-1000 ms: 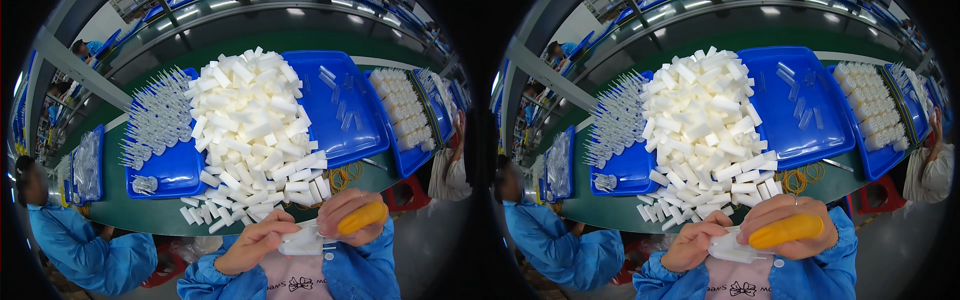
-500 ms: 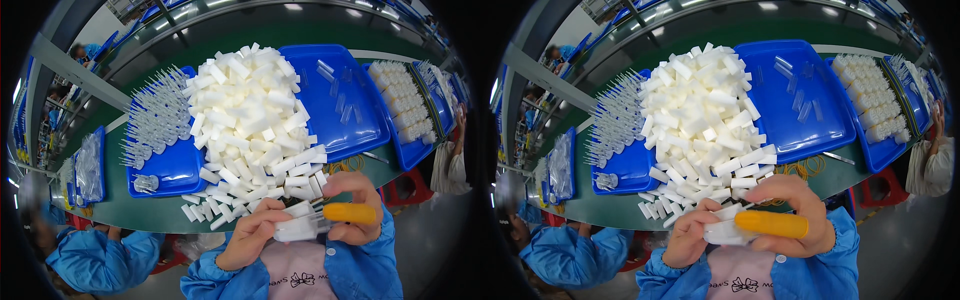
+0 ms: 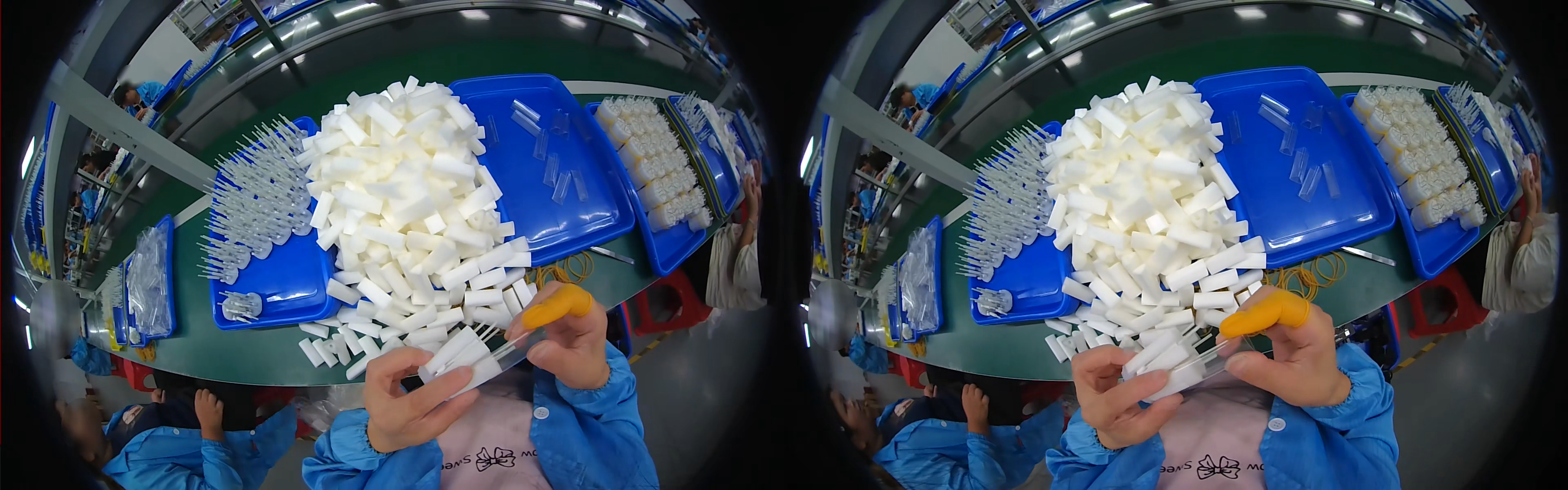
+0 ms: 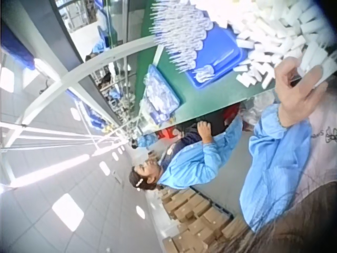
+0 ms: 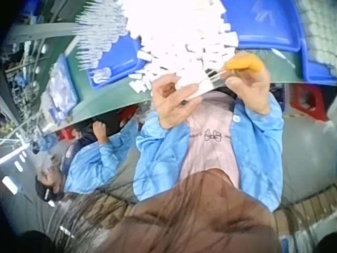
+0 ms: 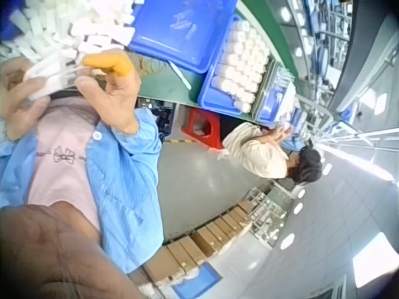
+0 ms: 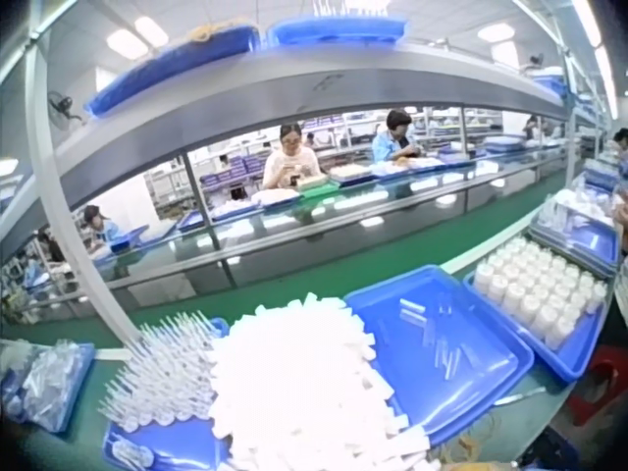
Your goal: The person inserts white cylindrical components into clear plastic tubes, then secures the bundle with a rubber band and uses a metal tool to adjust the components inside the tube. The person repeats this process multiple times.
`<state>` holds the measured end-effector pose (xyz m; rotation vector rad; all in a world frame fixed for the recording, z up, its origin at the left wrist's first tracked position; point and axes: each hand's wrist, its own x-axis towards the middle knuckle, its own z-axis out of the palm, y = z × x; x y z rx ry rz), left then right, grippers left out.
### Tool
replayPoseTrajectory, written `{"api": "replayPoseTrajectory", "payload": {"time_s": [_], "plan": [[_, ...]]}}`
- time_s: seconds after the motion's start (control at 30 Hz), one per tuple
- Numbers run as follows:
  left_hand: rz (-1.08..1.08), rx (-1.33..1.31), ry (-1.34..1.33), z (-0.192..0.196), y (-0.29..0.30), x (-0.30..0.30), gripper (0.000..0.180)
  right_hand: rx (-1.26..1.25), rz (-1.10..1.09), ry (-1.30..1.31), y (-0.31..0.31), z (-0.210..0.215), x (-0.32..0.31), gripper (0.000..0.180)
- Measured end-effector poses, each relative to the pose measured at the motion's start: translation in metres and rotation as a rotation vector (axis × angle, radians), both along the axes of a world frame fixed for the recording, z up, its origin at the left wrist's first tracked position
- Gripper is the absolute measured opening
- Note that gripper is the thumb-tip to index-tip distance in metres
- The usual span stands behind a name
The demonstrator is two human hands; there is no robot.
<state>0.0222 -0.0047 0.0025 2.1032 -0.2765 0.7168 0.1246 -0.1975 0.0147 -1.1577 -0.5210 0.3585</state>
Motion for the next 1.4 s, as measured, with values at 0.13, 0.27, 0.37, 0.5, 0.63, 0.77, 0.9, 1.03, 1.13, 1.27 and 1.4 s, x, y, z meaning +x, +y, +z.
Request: {"api": "replayPoseTrajectory", "payload": {"time_s": [0.13, 0.27, 0.37, 0.5, 0.63, 0.77, 0.9, 1.03, 1.13, 1.27, 1.4], "plan": [[-0.064, -0.183, 0.029, -0.004, 0.000, 0.006, 0.047, 0.017, -0.007, 0.057, 0.004, -0.002, -0.002, 0.029], [-0.140, -0.999, 0.169, -0.001, -0.014, 0.006, 0.059, 0.025, -0.034, -0.078, 0.004, -0.002, 0.001, 0.030], [-0.219, -0.956, 0.259, -0.010, -0.004, 0.006, 0.056, -0.082, -0.121, -0.160, 0.000, -0.003, 0.004, 0.027], [-0.227, -0.931, 0.259, -0.014, 0.002, 0.006, 0.044, -0.175, -0.200, -0.292, 0.001, -0.006, 0.008, 0.022], [-0.226, -0.916, 0.261, -0.013, 0.000, 0.006, 0.042, -0.202, -0.341, -0.379, 0.002, -0.016, 0.001, 0.020], [-0.264, -1.008, 0.221, -0.013, -0.007, 0.006, 0.041, -0.202, -0.348, -0.413, 0.004, -0.019, -0.006, 0.019], [-0.318, -0.992, 0.243, -0.016, -0.011, 0.002, 0.041, -0.161, -0.293, -0.403, 0.009, -0.018, -0.012, 0.019], [-0.334, -1.027, 0.253, -0.018, -0.015, 0.002, 0.041, -0.166, -0.275, -0.396, 0.009, -0.018, -0.016, 0.019], [-0.329, -1.036, 0.261, -0.018, -0.015, 0.006, 0.041, -0.186, -0.290, -0.390, 0.008, -0.021, -0.017, 0.019], [-0.267, -1.127, 0.280, -0.017, -0.012, 0.009, 0.042, -0.279, -0.073, -0.479, -0.002, -0.002, 0.006, 0.027], [-0.201, -1.113, 0.292, -0.014, -0.006, 0.007, 0.043, -0.409, -0.388, -0.338, -0.026, 0.009, 0.052, 0.037]]}}
